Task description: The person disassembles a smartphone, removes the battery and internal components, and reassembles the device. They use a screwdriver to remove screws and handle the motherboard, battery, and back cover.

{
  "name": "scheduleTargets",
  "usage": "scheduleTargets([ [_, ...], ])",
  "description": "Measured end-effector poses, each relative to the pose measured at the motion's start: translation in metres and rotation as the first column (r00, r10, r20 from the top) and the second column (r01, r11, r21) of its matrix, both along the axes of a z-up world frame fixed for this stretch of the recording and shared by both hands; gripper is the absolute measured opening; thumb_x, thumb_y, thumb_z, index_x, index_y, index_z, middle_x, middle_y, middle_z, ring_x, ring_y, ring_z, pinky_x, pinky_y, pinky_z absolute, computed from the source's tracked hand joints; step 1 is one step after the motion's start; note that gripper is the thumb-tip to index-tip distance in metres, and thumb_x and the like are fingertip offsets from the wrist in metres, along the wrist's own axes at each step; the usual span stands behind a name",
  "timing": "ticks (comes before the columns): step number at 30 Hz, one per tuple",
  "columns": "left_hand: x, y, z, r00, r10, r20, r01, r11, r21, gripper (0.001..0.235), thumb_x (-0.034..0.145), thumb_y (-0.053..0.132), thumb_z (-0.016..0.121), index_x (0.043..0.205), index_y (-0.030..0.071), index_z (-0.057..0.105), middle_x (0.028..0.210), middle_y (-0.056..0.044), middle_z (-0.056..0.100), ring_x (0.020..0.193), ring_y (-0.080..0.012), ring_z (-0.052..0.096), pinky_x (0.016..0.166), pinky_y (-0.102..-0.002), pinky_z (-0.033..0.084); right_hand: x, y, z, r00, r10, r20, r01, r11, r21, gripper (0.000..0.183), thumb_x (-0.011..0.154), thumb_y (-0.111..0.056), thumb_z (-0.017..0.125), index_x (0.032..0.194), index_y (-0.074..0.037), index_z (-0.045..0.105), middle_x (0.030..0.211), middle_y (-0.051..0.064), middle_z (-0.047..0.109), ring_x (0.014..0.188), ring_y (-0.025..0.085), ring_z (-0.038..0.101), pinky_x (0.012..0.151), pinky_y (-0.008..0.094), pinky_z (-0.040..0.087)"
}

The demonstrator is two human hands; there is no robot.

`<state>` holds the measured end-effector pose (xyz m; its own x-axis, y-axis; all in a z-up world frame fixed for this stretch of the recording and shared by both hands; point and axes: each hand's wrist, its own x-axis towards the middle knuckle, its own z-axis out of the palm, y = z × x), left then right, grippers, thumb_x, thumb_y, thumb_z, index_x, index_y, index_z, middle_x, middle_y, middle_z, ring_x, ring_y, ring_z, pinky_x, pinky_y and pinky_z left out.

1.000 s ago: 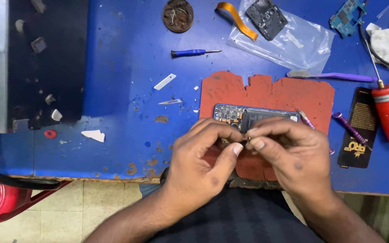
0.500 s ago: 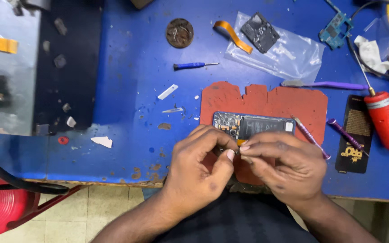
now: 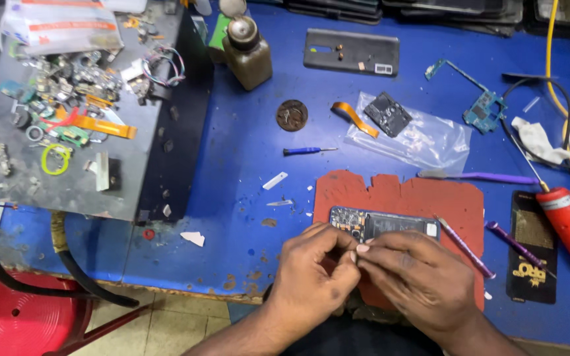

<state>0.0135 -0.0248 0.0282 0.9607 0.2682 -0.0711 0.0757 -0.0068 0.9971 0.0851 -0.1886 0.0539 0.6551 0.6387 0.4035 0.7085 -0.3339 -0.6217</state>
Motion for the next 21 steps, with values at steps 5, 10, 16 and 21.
scheduleTargets([
  [5,-0.002,-0.001,-0.005,0.997,0.018,0.078,-0.028,0.992,0.127,0.006,0.083,0.003,0.072,0.089,0.001,0.071,0.081,-0.009,0.069,0.067,-0.0171,0.068,0.056,-0.028,0.055,0.004,-0.006,-0.004,0.999,0.038,0.023,-0.038,0.999,-0.007,0.024,0.079,-0.005,0.085,0.099,-0.003,0.073,0.095,0.01,0.072,0.085,0.023,0.074,0.073,0.031,0.06],
  [10,-0.003,-0.001,-0.002,0.997,-0.007,0.073,-0.001,0.993,0.122,0.007,0.082,0.001,0.072,0.088,0.001,0.07,0.08,-0.008,0.068,0.066,-0.0178,0.066,0.055,-0.03,0.054,0.003,-0.007,-0.009,0.999,0.02,-0.037,-0.02,1.0,0.014,0.023,0.078,-0.005,0.086,0.096,-0.004,0.073,0.092,0.009,0.072,0.083,0.02,0.074,0.071,0.03,0.06],
  [16,-0.004,-0.001,-0.001,0.971,-0.029,0.237,-0.035,0.964,0.262,0.012,0.084,0.0,0.073,0.093,0.001,0.064,0.086,-0.011,0.067,0.079,-0.0263,0.066,0.067,-0.036,0.054,0.003,-0.01,-0.015,0.997,0.007,-0.071,-0.004,0.999,0.047,0.021,0.077,-0.005,0.086,0.095,-0.004,0.074,0.092,0.009,0.072,0.083,0.02,0.074,0.071,0.029,0.06],
  [21,-0.005,-0.003,0.002,0.954,-0.052,0.295,-0.058,0.934,0.354,0.014,0.085,0.001,0.072,0.097,0.002,0.063,0.089,-0.011,0.065,0.082,-0.0294,0.064,0.071,-0.039,0.053,0.002,-0.01,-0.019,1.0,0.016,-0.014,-0.015,0.995,0.097,0.023,0.078,-0.004,0.087,0.097,-0.003,0.072,0.092,0.01,0.071,0.084,0.022,0.074,0.074,0.031,0.061],
])
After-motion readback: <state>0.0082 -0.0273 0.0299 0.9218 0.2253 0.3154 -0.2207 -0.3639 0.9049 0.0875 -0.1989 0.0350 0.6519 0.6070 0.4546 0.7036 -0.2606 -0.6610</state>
